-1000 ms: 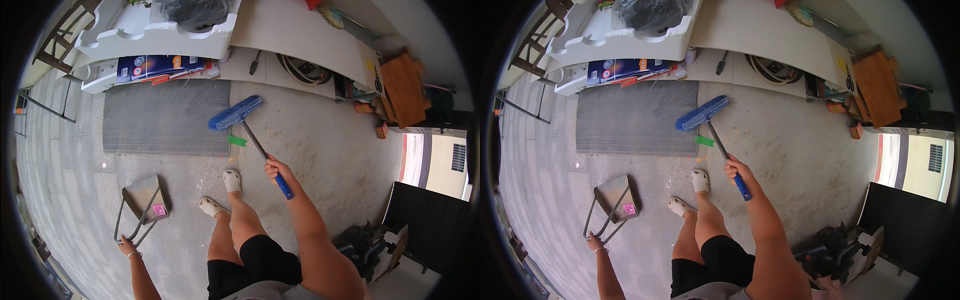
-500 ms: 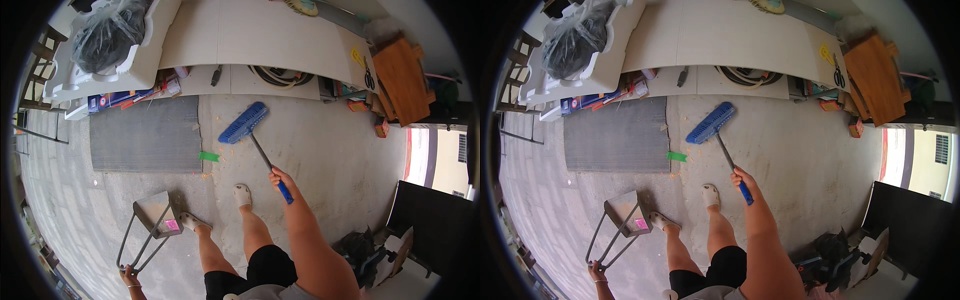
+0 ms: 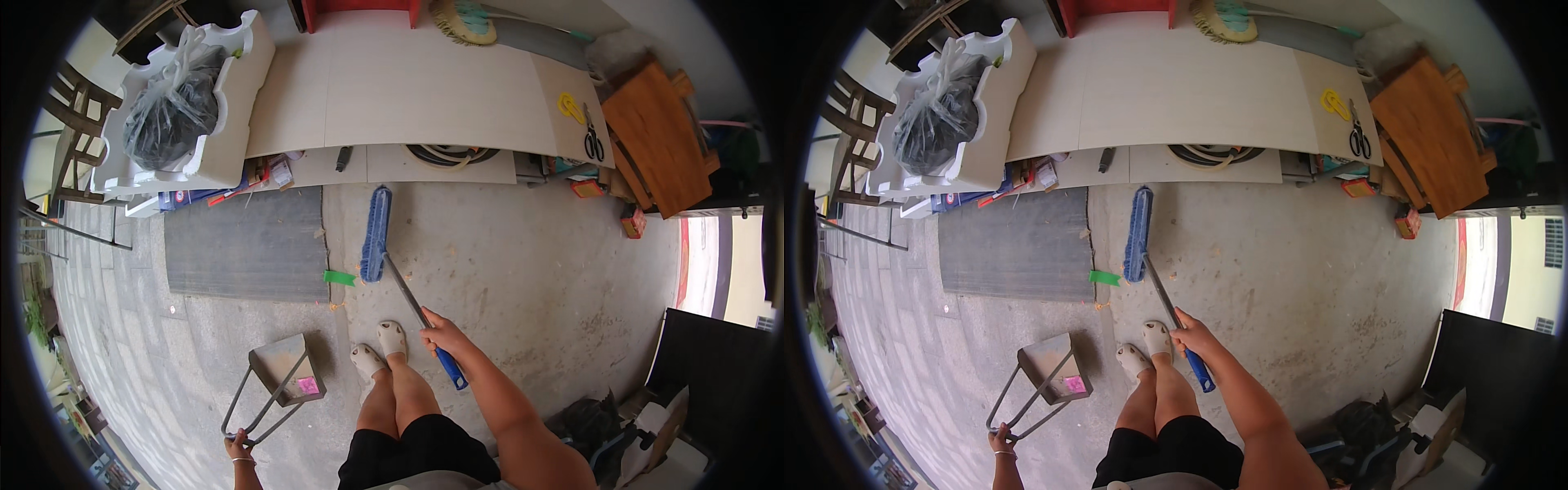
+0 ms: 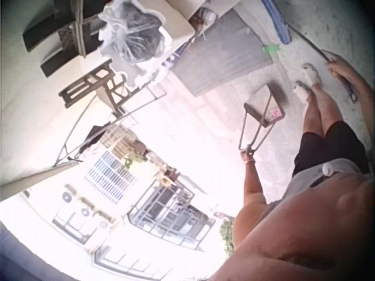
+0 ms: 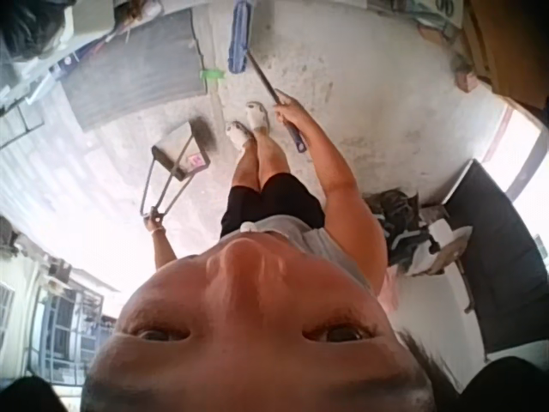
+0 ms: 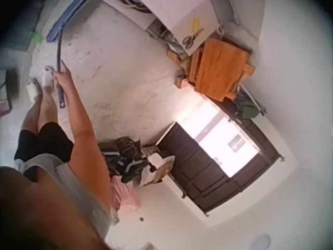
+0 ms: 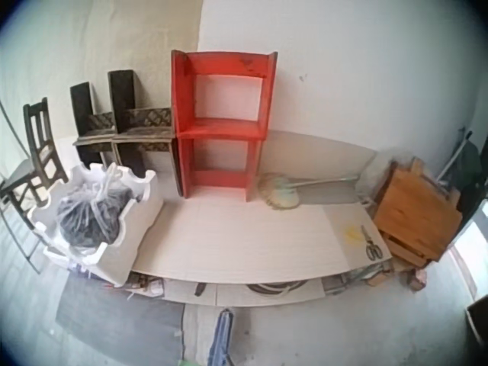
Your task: The person sweeps debris into a dustpan using a broom and then pours rice from a red bag into a pink colander. They shake the colander to sift the rice and remove impurities, repeating the process multiple times.
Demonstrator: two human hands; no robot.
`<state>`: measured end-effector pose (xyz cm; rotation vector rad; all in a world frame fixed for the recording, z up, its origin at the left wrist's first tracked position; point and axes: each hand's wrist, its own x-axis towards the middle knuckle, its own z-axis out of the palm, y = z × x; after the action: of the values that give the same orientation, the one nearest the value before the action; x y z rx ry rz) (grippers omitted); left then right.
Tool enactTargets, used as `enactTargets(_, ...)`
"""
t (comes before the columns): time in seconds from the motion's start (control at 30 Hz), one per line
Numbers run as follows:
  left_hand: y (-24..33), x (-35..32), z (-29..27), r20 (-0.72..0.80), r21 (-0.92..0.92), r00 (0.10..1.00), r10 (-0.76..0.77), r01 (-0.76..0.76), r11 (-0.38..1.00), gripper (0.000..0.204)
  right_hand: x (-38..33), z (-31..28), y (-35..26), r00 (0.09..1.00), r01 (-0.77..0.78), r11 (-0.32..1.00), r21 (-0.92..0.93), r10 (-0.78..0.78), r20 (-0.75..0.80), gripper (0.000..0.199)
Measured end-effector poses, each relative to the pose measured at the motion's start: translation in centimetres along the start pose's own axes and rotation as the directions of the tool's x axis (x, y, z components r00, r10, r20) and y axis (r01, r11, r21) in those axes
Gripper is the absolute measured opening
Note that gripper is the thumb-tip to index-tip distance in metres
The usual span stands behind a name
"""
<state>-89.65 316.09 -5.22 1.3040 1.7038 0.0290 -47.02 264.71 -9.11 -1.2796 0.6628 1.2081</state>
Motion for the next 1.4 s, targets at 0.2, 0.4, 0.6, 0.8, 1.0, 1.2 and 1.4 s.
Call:
enactTargets(0.2, -4.8, -1.0, 3.4, -0.044, 0.026, 0.998, -0.044, 0.045, 0.999, 0.035, 8.5, 6.8, 2.9, 0.936, -0.115, 0.992, 0.048, 0.092, 0.338, 0.072)
enactTargets(0.4, -7.3, -0.6, 4.4, -0.049, 0.037, 0.995, -0.083, 0.084, 0.996, 0.035, 13.5, 1.4, 8.2, 0.954, -0.142, 0.990, -0.027, 0.144, 0.263, 0.064)
enactTargets(0.6, -7.8, 2.0, 1.4, -0.051, 0.000, 0.998, -0.044, 0.044, 0.999, 0.038, 3.4, -5.6, 10.2, 0.984, -0.176, 0.980, 0.094, 0.177, -0.010, 0.069)
enactTargets(0.8, -8.5, 2.9, 0.2, -0.014, -0.068, 1.000, -0.006, 0.005, 0.998, 0.040, -0.7, 7.2, 11.6, 0.962, -0.201, 0.968, 0.153, 0.165, 0.219, 0.072)
enactTargets(1.0, -7.7, 2.9, 1.2, 0.019, 0.030, 0.997, -0.076, 0.075, 0.997, 0.063, 12.7, 15.6, 16.8, 0.930, -0.096, 0.976, -0.194, 0.157, 0.333, 0.069)
enactTargets(1.2, -8.2, 2.2, -0.8, -0.025, 0.035, 0.995, -0.101, 0.102, 0.994, 0.071, 7.8, 2.6, 15.2, 0.972, -0.206, 0.979, 0.002, 0.204, 0.117, 0.067)
enactTargets(1.4, -8.2, 2.2, 0.4, -0.025, -0.021, 0.998, -0.054, 0.053, 0.998, 0.069, -1.0, -4.9, 13.7, 0.987, -0.090, 0.993, 0.078, 0.099, -0.128, 0.066)
